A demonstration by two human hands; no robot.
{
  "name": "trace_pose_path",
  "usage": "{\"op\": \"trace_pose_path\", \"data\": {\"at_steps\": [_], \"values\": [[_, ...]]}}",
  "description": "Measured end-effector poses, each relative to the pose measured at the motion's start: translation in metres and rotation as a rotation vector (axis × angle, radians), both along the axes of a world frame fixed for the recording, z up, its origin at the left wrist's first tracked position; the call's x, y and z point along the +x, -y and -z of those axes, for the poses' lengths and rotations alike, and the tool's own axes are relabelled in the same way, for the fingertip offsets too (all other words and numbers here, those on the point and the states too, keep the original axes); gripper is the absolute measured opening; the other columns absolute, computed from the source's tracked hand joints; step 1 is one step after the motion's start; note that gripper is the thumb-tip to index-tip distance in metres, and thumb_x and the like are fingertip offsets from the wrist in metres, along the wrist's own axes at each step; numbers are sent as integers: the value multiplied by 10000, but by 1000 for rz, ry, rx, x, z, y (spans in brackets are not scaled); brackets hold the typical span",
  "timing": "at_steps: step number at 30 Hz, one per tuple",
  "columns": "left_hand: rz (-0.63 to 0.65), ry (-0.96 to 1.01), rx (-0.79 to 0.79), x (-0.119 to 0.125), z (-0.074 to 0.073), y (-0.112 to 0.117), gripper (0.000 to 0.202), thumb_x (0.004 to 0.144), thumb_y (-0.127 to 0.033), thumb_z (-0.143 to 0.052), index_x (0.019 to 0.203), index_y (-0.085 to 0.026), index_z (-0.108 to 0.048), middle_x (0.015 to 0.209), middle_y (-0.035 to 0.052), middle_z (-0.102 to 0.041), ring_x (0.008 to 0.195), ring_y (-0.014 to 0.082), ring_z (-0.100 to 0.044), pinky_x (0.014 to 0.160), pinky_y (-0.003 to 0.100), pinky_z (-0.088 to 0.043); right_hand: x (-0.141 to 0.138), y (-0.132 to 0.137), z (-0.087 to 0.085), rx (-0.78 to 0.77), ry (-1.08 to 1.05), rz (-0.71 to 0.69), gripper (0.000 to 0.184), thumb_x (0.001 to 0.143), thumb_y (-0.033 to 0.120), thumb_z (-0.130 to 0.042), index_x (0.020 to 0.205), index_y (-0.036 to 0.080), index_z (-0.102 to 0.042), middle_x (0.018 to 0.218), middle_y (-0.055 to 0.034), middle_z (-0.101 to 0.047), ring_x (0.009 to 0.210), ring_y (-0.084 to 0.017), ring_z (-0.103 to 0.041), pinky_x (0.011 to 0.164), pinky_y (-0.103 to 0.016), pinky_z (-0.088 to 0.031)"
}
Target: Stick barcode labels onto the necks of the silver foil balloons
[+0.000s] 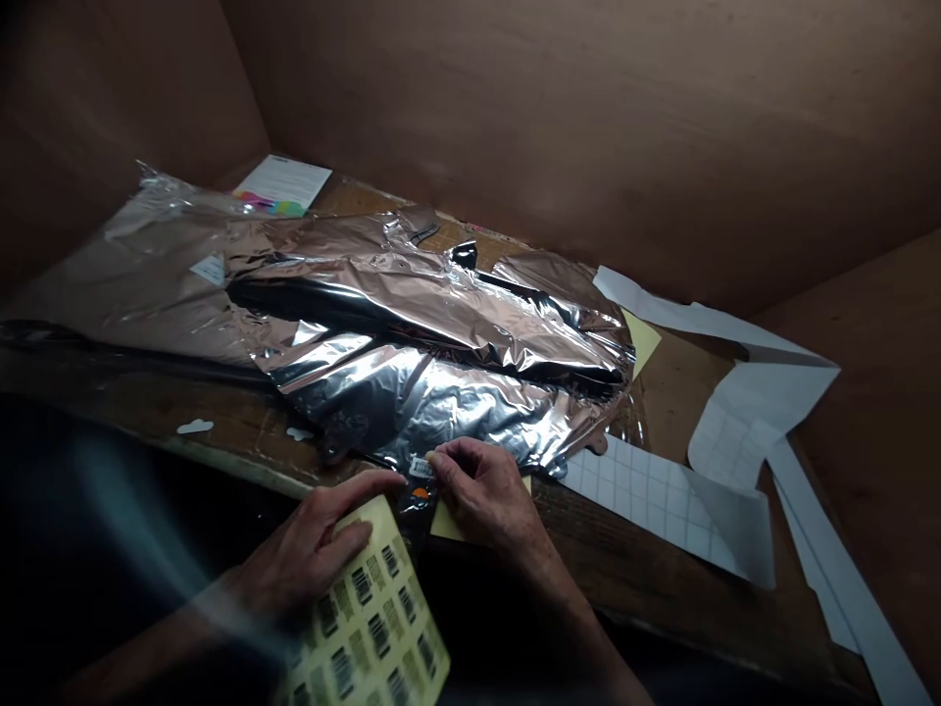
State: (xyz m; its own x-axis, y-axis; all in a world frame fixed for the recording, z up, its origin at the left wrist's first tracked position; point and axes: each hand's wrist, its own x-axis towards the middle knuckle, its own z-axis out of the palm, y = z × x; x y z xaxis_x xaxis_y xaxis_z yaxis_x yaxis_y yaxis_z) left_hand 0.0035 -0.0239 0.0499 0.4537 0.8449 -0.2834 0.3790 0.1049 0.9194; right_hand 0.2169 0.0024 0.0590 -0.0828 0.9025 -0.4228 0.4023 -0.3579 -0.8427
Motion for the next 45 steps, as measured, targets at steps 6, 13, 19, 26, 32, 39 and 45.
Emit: {"op": "trace_pose_path", "data": {"at_steps": [6, 13, 19, 26, 32, 39, 45], "values": [[63, -170, 234, 6, 9, -5, 355, 903, -235, -415, 1223, -190, -562, 758, 27, -691, 679, 159, -655, 705, 263, -488, -3, -4, 0, -37, -8, 25, 443, 767, 562, -657, 839, 126, -678, 606, -10, -588, 504, -108, -510, 468, -215, -394], [194, -284, 386, 6, 17, -6, 568, 852, -143, -407, 1415, -206, -434, 692, 12, -675, 570, 146, -618, 598, 241, -460, -3, -7, 5, -5, 33, -6, 393, 799, 523, -638, 820, 132, -681, 597, -7, -611, 477, -104, -523, 453, -205, -392], [327, -588, 439, 13, 14, -3, 656, 828, -174, -421, 1479, -218, -352, 746, 62, -706, 643, 219, -661, 629, 320, -497, -6, 1, 8, 311, 515, -46, 311, 893, 427, -572, 965, 152, -698, 772, -54, -702, 691, -187, -663, 612, -267, -503], [223, -265, 294, -1, 12, -9, 532, 871, -209, -426, 1398, -213, -494, 771, 47, -729, 643, 165, -668, 670, 265, -528, 36, 53, 25, 1044, 757, -369, 397, 923, 247, -564, 1301, 124, -553, 1259, -159, -609, 1176, -261, -581, 984, -399, -515], [34, -8, 133, -18, 10, -1, 374, 914, -374, -477, 1174, -203, -685, 1110, 51, -726, 962, 190, -692, 864, 243, -542, 42, 89, 48, 1201, 863, -479, 480, 895, 169, -632, 1347, 64, -511, 1286, -203, -599, 1279, -302, -514, 1036, -478, -498], [103, -119, 254, -8, 22, 1, 464, 908, -329, -469, 1354, -229, -548, 1171, 46, -706, 946, 198, -700, 907, 307, -541, 47, 98, 44, 1364, 826, -418, 257, 935, 72, -493, 1099, 132, -681, 1037, -103, -729, 1020, -224, -679, 884, -360, -595], [-24, -35, 253, -11, 28, 1, 454, 898, -414, -526, 1291, -198, -602, 1236, 68, -673, 1113, 231, -642, 966, 321, -513, 53, 137, 47, 1292, 693, -254, 180, 845, 93, -653, 1010, 156, -689, 860, -78, -734, 830, -194, -705, 774, -302, -621]]}}
